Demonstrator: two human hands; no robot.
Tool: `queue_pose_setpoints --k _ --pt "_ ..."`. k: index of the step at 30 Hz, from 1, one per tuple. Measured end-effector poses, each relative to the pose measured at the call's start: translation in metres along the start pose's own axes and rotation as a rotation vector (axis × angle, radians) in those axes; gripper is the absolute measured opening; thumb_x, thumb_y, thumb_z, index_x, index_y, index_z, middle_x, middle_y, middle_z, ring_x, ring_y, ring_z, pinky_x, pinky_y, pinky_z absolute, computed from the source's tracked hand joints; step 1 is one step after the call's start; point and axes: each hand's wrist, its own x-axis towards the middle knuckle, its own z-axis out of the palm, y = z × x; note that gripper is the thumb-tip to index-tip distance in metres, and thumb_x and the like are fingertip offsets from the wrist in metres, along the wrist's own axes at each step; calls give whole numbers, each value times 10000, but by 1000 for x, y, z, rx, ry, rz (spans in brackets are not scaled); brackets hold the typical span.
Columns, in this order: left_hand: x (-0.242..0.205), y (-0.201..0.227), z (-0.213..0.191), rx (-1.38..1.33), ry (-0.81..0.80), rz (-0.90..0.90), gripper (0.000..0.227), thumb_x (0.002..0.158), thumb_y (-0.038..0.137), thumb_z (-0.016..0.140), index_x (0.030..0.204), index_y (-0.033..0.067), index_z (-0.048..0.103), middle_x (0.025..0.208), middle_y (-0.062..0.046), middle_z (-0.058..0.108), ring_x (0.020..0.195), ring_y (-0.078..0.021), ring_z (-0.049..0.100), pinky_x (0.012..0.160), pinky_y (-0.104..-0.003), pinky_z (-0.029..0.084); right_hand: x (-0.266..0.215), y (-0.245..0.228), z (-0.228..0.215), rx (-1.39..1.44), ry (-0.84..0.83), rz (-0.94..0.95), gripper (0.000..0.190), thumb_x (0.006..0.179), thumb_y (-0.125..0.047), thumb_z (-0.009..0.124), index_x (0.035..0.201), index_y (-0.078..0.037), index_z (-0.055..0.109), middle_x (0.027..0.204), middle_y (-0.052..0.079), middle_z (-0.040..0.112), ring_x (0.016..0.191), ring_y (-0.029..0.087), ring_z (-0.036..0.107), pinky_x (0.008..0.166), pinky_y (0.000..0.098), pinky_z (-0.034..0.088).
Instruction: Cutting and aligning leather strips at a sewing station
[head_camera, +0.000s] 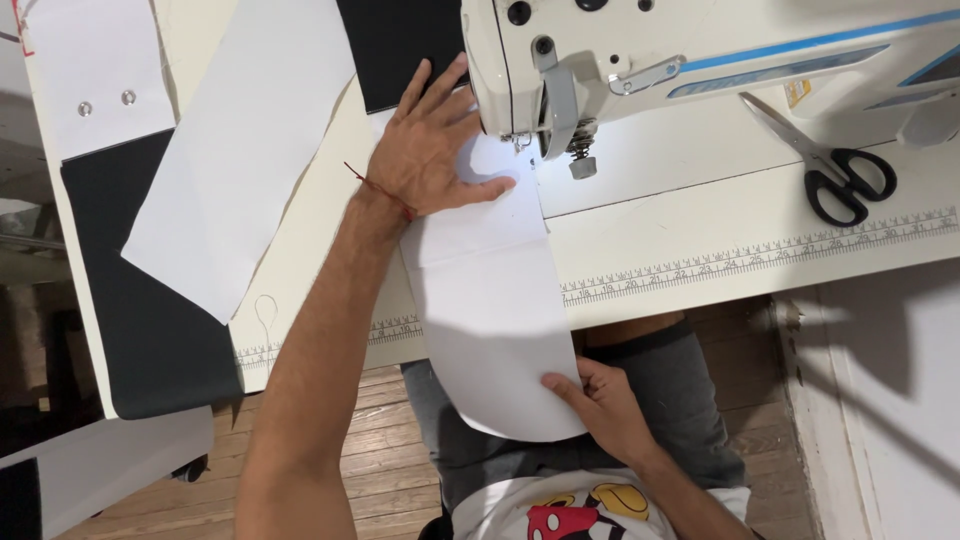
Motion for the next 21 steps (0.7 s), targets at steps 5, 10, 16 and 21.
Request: queue_pose_setpoints --k 5,10,16,21 --pt "5 -7 -1 -8 19 16 793 1099 732 730 1496 49 800 1623 -161 711 1701 -450 379 1399 -727 197 -1 -14 5 35 -12 57 407 1002 -232 825 1290 46 897 1161 167 936 902 290 876 605 418 772" --pt "5 -19 4 33 34 37 736 1106 738 795 1048 7 724 1323 -129 745 1702 -453 452 1428 -705 228 -2 -22 8 81 -51 65 370 1020 -208 807 1229 88 884 1035 223 923 660 389 880 442 447 759" --pt "11 -10 -3 3 10 30 757 1143 677 735 1554 46 807 1756 -166 602 1713 -453 343 1401 -714 239 -2 -24 14 109 -32 126 368 1029 -157 798 1283 95 887 1179 209 886 894 362 856 511 476 804" --pt "-6 27 4 100 -17 24 751 1186 605 596 1458 -69 782 1521 -222 758 1585 -381 558 1495 -562 121 2 -26 14 135 -38 137 352 1025 -153 805 1255 97 898 1187 223 896 890 373 875 513 478 800"
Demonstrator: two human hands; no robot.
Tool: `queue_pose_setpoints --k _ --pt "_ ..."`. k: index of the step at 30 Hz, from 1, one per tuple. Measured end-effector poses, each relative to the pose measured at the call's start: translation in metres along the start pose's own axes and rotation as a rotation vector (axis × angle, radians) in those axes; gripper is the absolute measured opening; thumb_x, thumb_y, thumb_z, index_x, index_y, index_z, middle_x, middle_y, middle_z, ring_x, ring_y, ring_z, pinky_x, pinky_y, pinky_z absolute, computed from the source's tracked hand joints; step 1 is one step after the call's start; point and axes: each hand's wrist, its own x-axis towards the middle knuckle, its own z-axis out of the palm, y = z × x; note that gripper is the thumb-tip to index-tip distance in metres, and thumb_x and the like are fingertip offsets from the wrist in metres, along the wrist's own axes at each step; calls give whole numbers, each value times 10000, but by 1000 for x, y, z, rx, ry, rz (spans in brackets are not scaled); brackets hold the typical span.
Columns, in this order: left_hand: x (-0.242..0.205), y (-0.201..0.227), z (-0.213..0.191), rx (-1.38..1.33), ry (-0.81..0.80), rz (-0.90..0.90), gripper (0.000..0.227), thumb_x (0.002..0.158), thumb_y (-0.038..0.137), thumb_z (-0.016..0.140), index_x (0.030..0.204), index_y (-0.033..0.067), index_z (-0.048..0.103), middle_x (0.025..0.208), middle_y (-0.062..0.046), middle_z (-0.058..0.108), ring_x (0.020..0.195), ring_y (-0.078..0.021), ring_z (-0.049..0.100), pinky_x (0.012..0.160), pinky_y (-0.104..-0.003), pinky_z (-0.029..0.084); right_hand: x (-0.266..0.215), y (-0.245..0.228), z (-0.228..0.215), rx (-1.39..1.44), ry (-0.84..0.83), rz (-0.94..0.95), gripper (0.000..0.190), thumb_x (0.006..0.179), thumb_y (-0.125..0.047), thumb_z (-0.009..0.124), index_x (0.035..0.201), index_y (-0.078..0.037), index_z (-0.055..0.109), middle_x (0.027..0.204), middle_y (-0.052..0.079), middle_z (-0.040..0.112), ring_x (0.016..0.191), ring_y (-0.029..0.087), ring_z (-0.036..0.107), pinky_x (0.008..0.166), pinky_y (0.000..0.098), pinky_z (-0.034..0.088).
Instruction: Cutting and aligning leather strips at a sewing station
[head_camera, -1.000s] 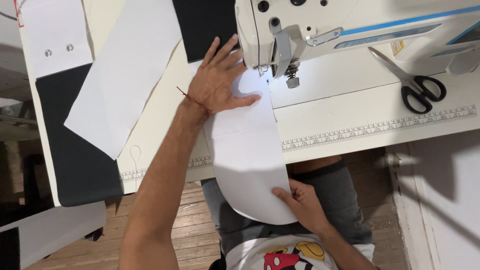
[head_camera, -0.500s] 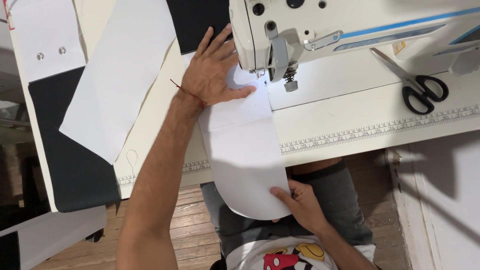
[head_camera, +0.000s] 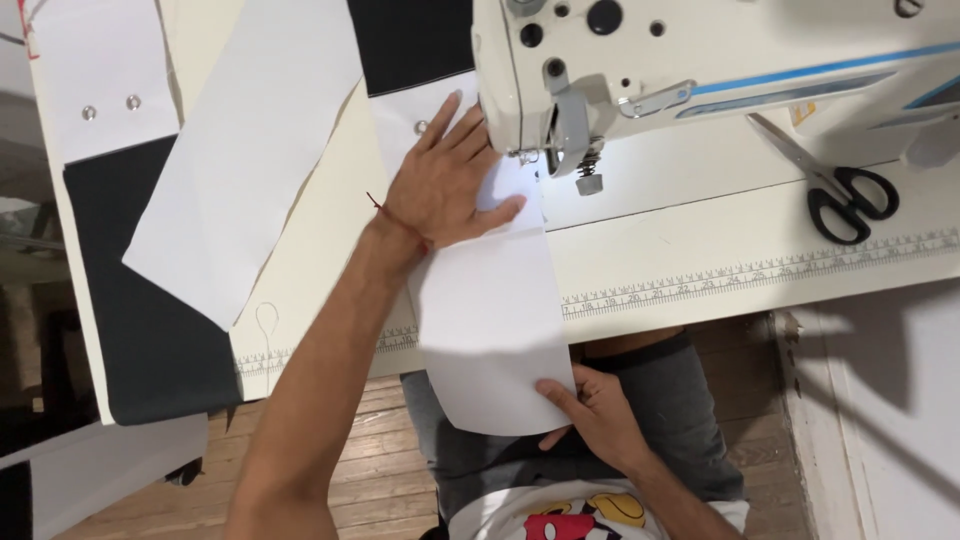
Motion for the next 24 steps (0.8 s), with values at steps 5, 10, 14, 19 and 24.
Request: queue_pose_setpoints --k 5,10,14,19,24 --pt "3 -8 -4 23 6 31 916 1149 755 665 1547 -68 711 1608 -210 692 1716 -444 407 1460 -652 90 2 -5 -1 -22 -12 -36 404 1019 -192 794 1301 83 888 1229 201 903 825 399 897 530 482 813" --pt "1 -18 4 26 14 28 1049 1106 828 710 1665 -59 682 1710 -193 666 1747 -442 332 1432 -702 54 2 -6 2 -41 -2 -15 439 1009 -229 797 1313 78 876 1221 225 907 682 456 899 474 443 767" --pt "2 -26 8 88 -26 8 1070 1110 980 621 1163 -74 795 1266 -102 705 1779 -458 343 1453 -733 53 4 -7 1 -33 3 -10 415 1021 -217 792 1292 85 877 1260 205 912 643 459 888 449 432 732" --pt "10 -30 4 64 -52 -14 1138 1083 996 594 1424 -75 772 1456 -153 743 1776 -486 233 1422 -753 25 9 -3 -2 -83 -21 -54 358 1043 -244 789 1229 51 869 1321 163 932 564 447 896 384 315 583" --pt "11 -39 9 130 -98 -29 1084 1057 1035 642 993 -42 741 1182 -137 744 1787 -510 319 1426 -783 52 9 -7 -1 -83 -49 -99 303 1048 -260 788 1149 17 860 1378 156 946 561 414 906 386 280 547"
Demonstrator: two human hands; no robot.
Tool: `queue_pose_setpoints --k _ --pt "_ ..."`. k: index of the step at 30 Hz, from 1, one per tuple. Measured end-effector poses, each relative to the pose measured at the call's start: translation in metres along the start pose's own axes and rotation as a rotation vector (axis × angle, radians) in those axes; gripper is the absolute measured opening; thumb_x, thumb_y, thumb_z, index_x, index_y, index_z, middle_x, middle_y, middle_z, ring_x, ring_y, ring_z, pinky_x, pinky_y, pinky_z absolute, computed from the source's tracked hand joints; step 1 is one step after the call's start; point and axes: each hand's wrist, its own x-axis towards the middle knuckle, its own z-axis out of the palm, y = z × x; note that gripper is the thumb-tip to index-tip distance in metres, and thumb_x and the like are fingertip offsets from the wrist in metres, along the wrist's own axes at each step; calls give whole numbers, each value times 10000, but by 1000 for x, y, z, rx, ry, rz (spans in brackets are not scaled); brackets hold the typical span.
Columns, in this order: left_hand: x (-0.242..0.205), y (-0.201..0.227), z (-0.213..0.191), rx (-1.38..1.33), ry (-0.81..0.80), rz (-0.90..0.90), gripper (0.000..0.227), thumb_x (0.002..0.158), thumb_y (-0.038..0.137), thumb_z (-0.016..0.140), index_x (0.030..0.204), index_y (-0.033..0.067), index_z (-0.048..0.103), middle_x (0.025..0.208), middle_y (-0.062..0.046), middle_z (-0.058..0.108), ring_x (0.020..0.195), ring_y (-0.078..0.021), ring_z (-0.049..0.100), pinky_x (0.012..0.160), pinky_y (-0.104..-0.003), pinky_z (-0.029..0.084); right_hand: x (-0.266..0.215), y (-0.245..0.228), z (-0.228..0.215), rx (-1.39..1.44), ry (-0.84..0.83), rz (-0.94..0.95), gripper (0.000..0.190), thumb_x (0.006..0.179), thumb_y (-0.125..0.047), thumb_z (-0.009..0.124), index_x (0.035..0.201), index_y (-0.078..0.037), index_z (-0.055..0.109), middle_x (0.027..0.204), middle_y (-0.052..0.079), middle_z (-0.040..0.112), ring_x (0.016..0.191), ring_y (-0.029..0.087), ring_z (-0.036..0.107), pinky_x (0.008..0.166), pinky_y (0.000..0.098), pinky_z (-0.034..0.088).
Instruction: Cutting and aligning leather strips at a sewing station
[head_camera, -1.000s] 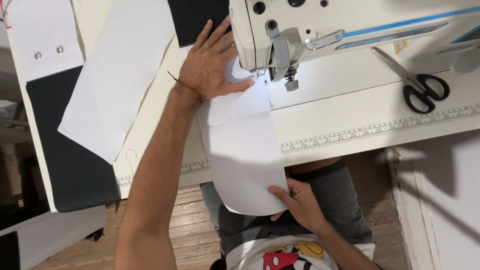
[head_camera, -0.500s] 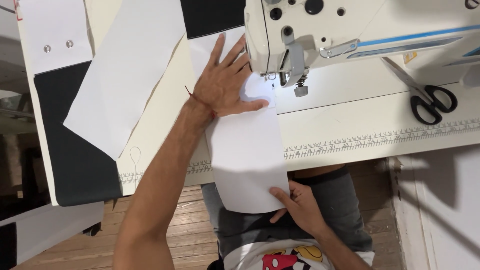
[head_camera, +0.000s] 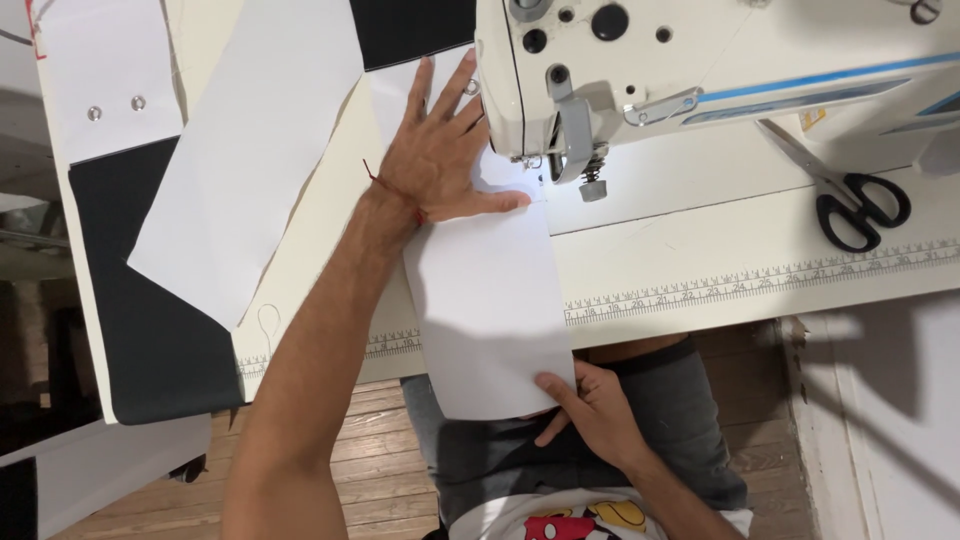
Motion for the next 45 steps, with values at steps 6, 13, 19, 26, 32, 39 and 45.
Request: queue_pose_setpoints --k 6,13,19,26,32,39,45 --pt "6 -7 0 -10 -45 -26 1041 1020 993 706 993 -42 822 1242 -120 771 1799 -491 290 1401 -811 20 6 -1 2 98 -2 41 310 1067 -170 757 1139 127 807 926 373 937 658 448 914 445 424 728" --pt "10 -20 5 -23 13 3 1093 1038 1031 680 908 -51 771 1190 -102 745 1799 -495 319 1407 -815 34 11 -3 2 120 -9 50 317 1061 -172 766 1091 143 784 868 410 926 640 470 913 415 429 697" --pt "16 -27 4 22 -104 -27 1228 1019 1118 581 971 -89 798 1175 -130 772 1823 -467 314 1409 -806 11 16 12 6 152 -5 -2 337 1060 -182 793 827 25 664 836 410 924 625 458 920 388 422 688" --pt "18 -35 7 32 -43 -9 1140 995 1076 732 923 -61 765 1191 -100 740 1839 -438 301 1418 -799 31 15 3 16 60 166 37 351 1050 -201 781 1031 138 870 852 351 933 663 407 924 446 435 724" --pt "21 -39 8 42 -69 5 1151 970 1078 739 971 -72 778 1244 -107 748 1848 -458 272 1412 -808 14 18 6 15 94 129 20 351 1076 -174 758 1031 151 882 816 343 920 614 410 901 418 441 707" --pt "23 -54 15 117 -134 22 1151 938 1094 759 1047 -48 854 1514 -219 752 1868 -451 201 1406 -811 -33 19 9 13 177 45 -5 431 1081 -215 749 974 185 869 794 346 900 595 416 873 412 467 707" --pt "22 -37 -3 94 32 77 1375 1154 1032 -51 1742 61 724 1811 -248 626 1845 -401 208 1432 -721 -90 16 -5 15 171 37 -31 473 1073 -238 759 945 202 873 770 338 890 574 395 858 400 447 696"
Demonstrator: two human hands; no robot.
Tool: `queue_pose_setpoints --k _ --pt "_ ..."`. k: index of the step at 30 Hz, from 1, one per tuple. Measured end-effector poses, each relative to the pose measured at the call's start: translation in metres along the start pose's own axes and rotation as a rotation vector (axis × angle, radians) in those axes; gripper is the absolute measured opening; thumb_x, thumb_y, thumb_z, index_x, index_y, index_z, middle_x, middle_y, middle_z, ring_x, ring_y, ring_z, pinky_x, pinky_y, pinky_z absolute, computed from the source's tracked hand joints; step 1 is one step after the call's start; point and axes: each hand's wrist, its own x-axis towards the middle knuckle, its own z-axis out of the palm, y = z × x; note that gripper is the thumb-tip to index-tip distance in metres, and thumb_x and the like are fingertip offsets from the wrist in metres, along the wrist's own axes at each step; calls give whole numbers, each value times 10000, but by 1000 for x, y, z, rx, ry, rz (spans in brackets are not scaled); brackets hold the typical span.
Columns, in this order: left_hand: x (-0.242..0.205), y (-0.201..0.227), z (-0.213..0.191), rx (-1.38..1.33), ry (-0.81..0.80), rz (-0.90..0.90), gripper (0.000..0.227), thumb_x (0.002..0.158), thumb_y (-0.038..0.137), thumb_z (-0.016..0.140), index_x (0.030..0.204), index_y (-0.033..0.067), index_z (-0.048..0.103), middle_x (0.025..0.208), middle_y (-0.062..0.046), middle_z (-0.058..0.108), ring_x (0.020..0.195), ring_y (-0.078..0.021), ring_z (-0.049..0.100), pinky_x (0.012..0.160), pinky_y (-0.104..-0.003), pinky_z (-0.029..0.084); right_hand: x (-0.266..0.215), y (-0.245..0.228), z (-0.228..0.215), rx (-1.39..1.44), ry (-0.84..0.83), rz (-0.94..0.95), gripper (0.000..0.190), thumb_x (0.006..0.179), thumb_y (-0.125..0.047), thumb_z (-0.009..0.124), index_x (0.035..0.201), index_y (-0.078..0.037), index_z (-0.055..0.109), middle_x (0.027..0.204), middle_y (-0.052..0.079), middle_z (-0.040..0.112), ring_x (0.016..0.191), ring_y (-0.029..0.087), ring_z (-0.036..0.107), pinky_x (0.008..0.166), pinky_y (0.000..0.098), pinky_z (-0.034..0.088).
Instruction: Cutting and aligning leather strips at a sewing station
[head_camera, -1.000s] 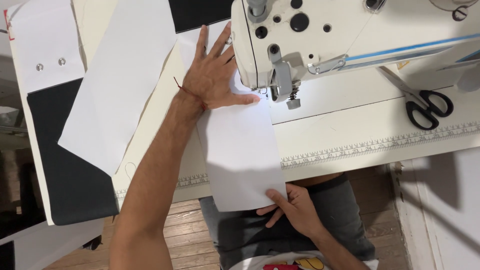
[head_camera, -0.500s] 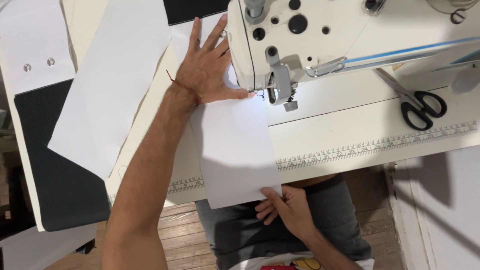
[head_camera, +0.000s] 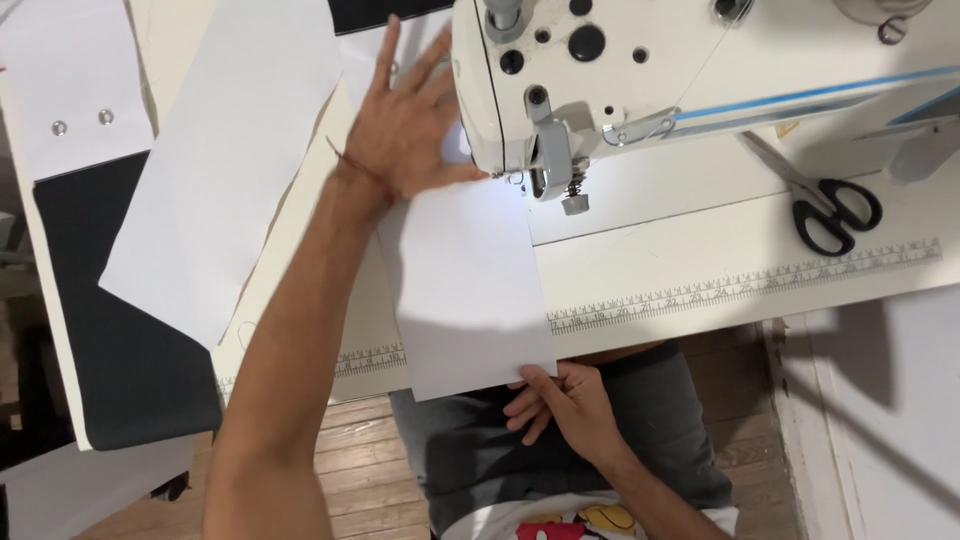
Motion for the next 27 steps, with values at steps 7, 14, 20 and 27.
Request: queue_pose_setpoints --k 7,14,20,27 --pt "-28 75 -11 -30 96 -90 813 1255 704 547 1027 -13 857 1233 -155 816 1572 -418 626 1501 -664 117 -1 -8 -3 -10 22 81 441 1081 -208 756 1017 211 877 769 355 880 574 404 847 408 444 682" --pt "-25 73 -10 -22 -68 -129 1034 1108 968 539 950 -2 861 1142 -130 790 1626 -440 568 1444 -766 88 -14 -82 -102 -320 -71 -309 356 1146 -182 607 987 6 864 865 207 908 764 320 903 692 417 743" --pt "-22 74 -11 -56 -66 -122 1042 1108 967 527 977 -14 854 1198 -133 777 1615 -437 562 1445 -765 49 -3 -186 -190 -1254 755 -1387 384 1399 -69 776 1530 290 737 1541 464 732 1435 627 671 1254 702 531" --pt "-15 73 -21 -37 -130 -146 1044 1081 961 517 922 -13 859 1280 -158 809 1641 -414 521 1440 -756 41 20 -191 -201 -1290 780 -1336 438 1375 -59 784 1560 338 757 1684 491 686 1609 652 561 1339 726 459"
